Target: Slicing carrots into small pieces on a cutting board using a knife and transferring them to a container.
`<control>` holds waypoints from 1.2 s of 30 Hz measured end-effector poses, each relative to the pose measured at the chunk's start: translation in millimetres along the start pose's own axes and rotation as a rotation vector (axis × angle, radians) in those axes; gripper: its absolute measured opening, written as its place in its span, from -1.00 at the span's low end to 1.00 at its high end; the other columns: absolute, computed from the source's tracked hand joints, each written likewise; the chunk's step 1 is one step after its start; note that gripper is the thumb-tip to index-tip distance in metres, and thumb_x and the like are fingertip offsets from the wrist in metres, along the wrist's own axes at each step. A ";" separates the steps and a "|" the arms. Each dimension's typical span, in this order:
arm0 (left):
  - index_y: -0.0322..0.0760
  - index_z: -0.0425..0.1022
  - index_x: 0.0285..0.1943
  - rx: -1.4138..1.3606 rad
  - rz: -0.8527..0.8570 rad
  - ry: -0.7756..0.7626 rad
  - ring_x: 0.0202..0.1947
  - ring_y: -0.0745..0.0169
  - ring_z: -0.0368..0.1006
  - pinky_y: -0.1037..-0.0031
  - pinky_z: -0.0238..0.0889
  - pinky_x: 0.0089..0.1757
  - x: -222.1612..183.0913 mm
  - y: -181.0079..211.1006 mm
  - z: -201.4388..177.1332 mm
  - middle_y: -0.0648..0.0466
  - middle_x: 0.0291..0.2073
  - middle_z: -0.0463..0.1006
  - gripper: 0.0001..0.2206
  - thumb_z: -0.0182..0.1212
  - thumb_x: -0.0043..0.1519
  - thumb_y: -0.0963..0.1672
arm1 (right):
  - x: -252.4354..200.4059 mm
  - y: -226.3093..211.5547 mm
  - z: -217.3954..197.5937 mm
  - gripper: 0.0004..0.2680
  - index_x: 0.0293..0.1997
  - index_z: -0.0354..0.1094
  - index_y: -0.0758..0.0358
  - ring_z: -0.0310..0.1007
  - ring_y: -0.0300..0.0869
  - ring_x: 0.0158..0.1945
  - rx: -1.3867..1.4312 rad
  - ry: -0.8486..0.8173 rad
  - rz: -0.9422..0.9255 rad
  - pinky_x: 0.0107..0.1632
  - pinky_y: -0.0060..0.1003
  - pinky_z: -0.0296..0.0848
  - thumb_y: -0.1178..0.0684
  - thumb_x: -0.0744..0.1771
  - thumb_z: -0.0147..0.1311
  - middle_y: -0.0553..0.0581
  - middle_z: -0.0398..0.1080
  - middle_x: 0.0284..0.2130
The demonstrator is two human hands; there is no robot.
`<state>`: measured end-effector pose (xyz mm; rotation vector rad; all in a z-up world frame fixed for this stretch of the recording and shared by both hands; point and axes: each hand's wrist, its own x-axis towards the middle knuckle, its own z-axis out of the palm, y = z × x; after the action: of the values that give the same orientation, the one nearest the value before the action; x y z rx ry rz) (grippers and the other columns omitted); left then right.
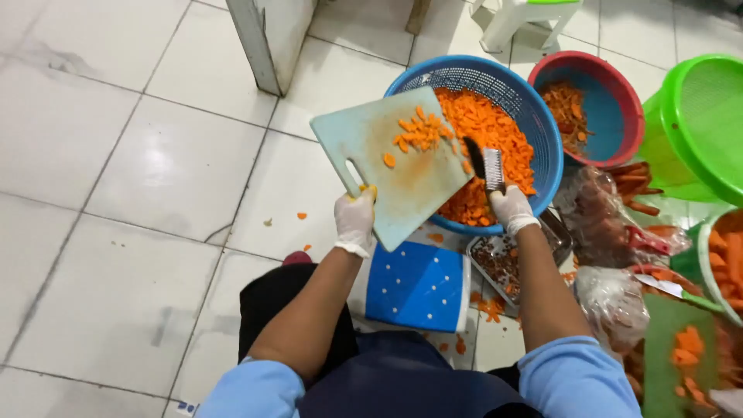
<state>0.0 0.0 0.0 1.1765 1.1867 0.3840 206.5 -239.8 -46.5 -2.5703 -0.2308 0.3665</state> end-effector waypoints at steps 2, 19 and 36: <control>-0.28 0.58 -0.13 -0.035 0.015 -0.001 -0.12 0.11 0.47 0.29 0.28 -0.08 5.4 1.4 -1.6 -0.06 -0.29 0.58 -0.66 0.29 -0.02 -0.03 | -38.3 -48.1 -10.7 -0.71 0.02 0.30 0.25 0.43 0.07 -0.15 0.248 -0.069 -0.130 -0.02 -0.08 0.36 -0.03 0.25 0.00 0.35 0.43 -0.22; -0.39 0.56 -0.18 -0.153 0.009 -0.056 -0.31 0.21 0.44 0.37 0.32 -0.24 -1.8 -1.1 -11.3 -0.04 -0.43 0.52 -0.72 0.30 -0.02 -0.12 | 0.3 -72.2 2.1 -0.69 -0.06 0.38 0.29 0.45 0.16 -0.04 -0.096 0.094 0.079 0.03 0.09 0.38 0.00 0.19 -0.09 0.35 0.44 -0.16; -0.55 0.45 -0.03 -0.038 -0.081 -0.152 -0.31 -0.02 0.44 0.19 0.35 -0.25 -50.9 -46.5 -138.5 -0.27 -0.33 0.50 -0.59 0.30 -0.06 -0.18 | -146.0 107.2 34.6 -0.76 0.00 0.26 0.22 0.30 0.17 0.10 0.314 0.273 0.202 0.13 0.08 0.28 -0.05 0.31 -0.04 0.39 0.40 -0.11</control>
<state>-154.2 11.8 -2.0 1.1015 1.0869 0.2503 67.2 -348.0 -100.3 -2.3024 0.1744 0.1094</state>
